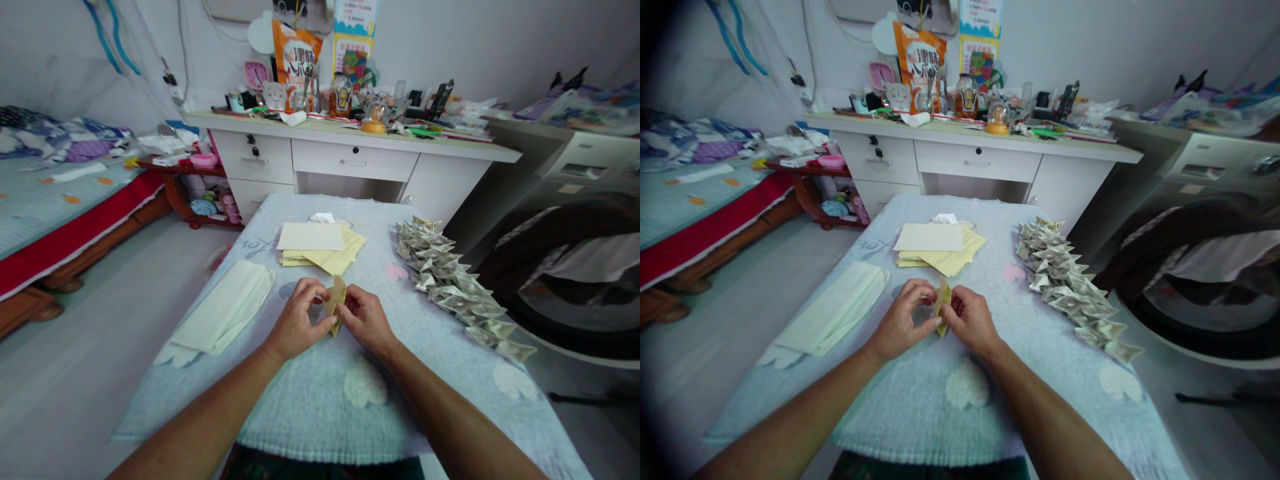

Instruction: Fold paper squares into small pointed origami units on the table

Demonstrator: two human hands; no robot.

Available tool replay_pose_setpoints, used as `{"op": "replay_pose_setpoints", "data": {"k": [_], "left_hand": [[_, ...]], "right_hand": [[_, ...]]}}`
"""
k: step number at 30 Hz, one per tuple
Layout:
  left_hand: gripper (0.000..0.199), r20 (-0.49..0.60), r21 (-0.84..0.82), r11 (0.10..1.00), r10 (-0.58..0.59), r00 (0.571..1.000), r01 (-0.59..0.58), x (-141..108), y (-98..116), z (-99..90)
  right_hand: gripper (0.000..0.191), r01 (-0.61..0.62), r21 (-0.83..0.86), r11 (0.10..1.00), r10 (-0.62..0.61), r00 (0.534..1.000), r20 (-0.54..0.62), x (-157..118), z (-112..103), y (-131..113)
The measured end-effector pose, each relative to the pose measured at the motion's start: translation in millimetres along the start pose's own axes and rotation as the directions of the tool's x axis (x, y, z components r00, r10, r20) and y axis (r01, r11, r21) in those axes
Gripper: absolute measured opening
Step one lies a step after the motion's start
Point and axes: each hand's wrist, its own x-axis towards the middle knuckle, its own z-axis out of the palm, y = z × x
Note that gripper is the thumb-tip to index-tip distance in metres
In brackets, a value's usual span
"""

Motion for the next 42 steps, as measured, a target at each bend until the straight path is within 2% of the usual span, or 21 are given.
{"op": "replay_pose_setpoints", "data": {"k": [2, 5, 10, 15, 23, 30, 33, 35, 38, 42], "left_hand": [[0.027, -0.003, 0.023, 0.999, 0.031, 1.000, -0.031, 0, 3, -1.3], [0.028, -0.020, 0.040, 0.996, 0.076, 0.997, -0.076, -1, 7, -2.0], [0.049, -0.081, -0.062, 0.997, 0.048, 0.996, -0.053, -3, 6, 2.4], [0.065, 0.009, -0.186, 0.981, -0.052, 0.999, 0.053, -6, 2, 9.0], [0.067, 0.061, -0.265, 0.963, -0.033, 0.998, 0.048, -5, 5, 9.8], [0.069, 0.099, -0.427, 0.902, -0.031, 0.995, 0.071, -8, 8, 4.6], [0.067, 0.113, -0.564, 0.813, -0.092, 0.989, 0.140, -6, 8, 3.4], [0.058, 0.126, -0.638, 0.738, -0.184, 0.975, 0.222, -3, 6, 4.0], [0.043, 0.153, -0.677, 0.647, -0.342, 0.927, 0.351, 1, 0, 6.5], [0.044, 0.198, -0.677, 0.585, -0.439, 0.876, 0.447, 4, -6, 9.8]], "right_hand": [[0.002, 0.020, -0.017, 1.000, -0.019, 1.000, 0.015, -1, 1, 0], [0.008, 0.040, -0.025, 0.999, -0.039, 0.999, 0.024, -2, 3, 0], [0.011, 0.035, -0.046, 0.998, -0.036, 0.999, -0.017, -3, 4, 1], [0.016, 0.038, -0.061, 0.997, -0.041, 0.998, -0.039, -4, 4, 1], [0.011, 0.043, -0.008, 0.999, -0.044, 0.996, -0.084, -3, 2, -1], [0.014, 0.106, -0.023, 0.994, -0.108, 0.987, -0.116, -5, 0, -2], [0.016, 0.172, -0.112, 0.979, -0.185, 0.976, -0.117, -5, -1, -3], [0.018, 0.228, -0.179, 0.957, -0.248, 0.964, -0.093, -6, -1, -4], [0.020, 0.292, -0.241, 0.926, -0.308, 0.951, -0.035, -6, -1, -5], [0.024, 0.309, -0.321, 0.895, -0.317, 0.948, 0.026, -7, 2, -7]]}}
